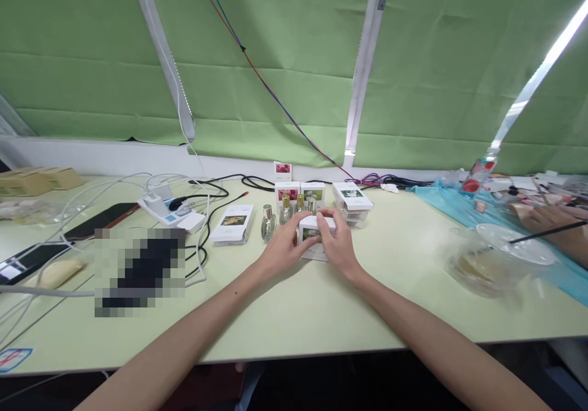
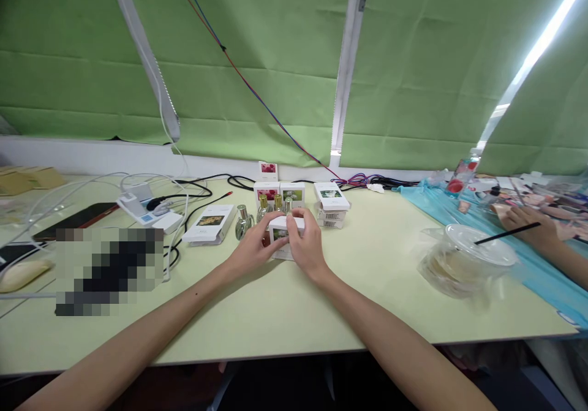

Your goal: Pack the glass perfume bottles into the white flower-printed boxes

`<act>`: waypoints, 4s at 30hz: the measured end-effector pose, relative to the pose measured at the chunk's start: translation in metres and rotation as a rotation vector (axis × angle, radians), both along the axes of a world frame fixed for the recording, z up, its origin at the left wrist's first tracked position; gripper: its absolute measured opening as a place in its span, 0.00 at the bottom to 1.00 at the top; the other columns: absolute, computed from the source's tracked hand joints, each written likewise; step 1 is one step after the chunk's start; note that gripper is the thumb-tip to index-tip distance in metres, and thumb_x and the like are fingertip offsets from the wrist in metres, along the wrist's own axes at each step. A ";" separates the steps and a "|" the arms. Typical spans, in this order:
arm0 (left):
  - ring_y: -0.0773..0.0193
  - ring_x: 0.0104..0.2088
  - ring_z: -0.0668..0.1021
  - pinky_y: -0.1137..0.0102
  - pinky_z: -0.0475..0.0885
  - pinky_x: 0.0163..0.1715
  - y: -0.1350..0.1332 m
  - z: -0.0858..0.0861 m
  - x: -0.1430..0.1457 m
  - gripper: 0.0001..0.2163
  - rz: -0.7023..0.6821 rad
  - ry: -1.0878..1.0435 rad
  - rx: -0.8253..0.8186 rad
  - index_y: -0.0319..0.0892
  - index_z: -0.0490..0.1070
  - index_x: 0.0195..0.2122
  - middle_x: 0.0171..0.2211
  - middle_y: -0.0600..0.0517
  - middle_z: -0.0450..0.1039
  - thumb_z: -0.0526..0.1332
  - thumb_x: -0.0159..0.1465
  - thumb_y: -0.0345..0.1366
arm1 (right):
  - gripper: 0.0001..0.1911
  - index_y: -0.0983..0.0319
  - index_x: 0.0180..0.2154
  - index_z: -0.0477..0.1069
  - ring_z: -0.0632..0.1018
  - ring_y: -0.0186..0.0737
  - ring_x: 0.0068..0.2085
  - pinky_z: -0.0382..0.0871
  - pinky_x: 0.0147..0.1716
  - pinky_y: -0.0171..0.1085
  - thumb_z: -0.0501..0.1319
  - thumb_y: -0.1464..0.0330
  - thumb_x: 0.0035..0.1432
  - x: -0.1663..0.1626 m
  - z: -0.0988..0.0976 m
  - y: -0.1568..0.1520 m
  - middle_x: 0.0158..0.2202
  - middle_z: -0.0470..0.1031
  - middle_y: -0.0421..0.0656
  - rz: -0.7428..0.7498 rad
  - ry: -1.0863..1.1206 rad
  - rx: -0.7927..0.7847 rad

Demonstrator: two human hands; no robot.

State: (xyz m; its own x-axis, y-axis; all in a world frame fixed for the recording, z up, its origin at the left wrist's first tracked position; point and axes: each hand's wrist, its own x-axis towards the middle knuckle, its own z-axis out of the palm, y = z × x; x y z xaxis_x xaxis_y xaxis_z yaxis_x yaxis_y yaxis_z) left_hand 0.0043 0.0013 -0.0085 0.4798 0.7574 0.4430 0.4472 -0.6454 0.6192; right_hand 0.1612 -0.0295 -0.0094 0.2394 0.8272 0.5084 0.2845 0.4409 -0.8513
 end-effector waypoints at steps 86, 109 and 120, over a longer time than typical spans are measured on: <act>0.65 0.28 0.72 0.69 0.64 0.29 -0.007 -0.016 0.002 0.07 -0.071 0.233 -0.011 0.42 0.74 0.32 0.31 0.51 0.73 0.56 0.63 0.33 | 0.15 0.62 0.50 0.71 0.80 0.47 0.46 0.68 0.37 0.37 0.51 0.76 0.67 0.021 0.063 0.061 0.48 0.75 0.51 -0.308 -1.407 -0.341; 0.64 0.28 0.73 0.69 0.64 0.29 -0.006 -0.017 0.002 0.07 -0.074 0.231 0.008 0.42 0.75 0.31 0.31 0.50 0.73 0.57 0.63 0.33 | 0.25 0.62 0.57 0.67 0.76 0.50 0.47 0.68 0.35 0.36 0.51 0.83 0.62 0.011 0.054 0.063 0.55 0.67 0.56 -0.372 -1.428 -0.277; 0.63 0.29 0.74 0.69 0.65 0.30 -0.004 -0.021 0.002 0.07 -0.071 0.244 0.029 0.43 0.75 0.32 0.31 0.50 0.73 0.57 0.63 0.33 | 0.30 0.67 0.62 0.61 0.77 0.49 0.49 0.69 0.42 0.39 0.50 0.85 0.60 0.009 0.048 0.066 0.58 0.66 0.60 -0.352 -1.433 -0.285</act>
State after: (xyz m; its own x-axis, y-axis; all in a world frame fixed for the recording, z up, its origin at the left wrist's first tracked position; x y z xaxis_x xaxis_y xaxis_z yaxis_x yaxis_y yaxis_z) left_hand 0.0063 -0.0027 -0.0291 0.6267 0.7068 0.3282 0.5341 -0.6963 0.4795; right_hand 0.1703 0.0362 0.0391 -0.1051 0.9436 0.3138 0.9809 0.0463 0.1891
